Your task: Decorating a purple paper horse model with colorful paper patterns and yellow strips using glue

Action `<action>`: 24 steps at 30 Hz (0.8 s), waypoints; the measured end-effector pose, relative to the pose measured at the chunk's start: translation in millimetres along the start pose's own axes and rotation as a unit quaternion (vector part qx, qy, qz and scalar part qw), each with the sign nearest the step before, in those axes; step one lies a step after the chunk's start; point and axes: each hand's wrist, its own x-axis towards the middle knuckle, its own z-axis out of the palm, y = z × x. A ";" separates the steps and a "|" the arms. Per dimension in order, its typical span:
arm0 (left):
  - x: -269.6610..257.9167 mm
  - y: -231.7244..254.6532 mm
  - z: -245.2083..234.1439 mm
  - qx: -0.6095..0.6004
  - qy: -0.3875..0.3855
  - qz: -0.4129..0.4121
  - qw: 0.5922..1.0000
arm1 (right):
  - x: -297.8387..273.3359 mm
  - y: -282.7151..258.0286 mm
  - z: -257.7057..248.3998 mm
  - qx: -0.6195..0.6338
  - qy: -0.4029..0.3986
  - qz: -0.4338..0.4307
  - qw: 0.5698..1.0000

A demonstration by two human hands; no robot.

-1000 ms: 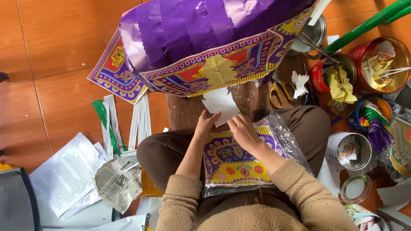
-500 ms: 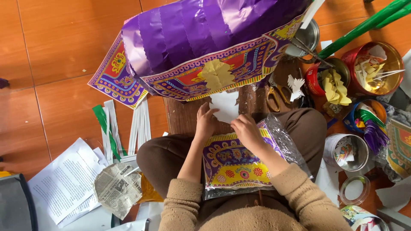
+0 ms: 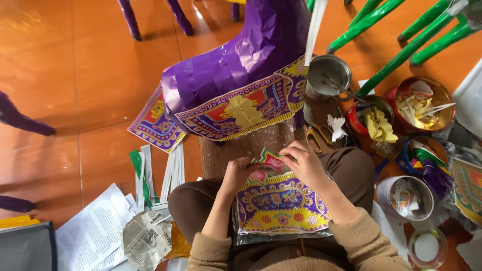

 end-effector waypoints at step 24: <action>-54.1 142.9 19.9 -0.103 0.124 -0.071 0.985 | -27.3 -60.5 2.8 0.150 0.056 0.069 0.985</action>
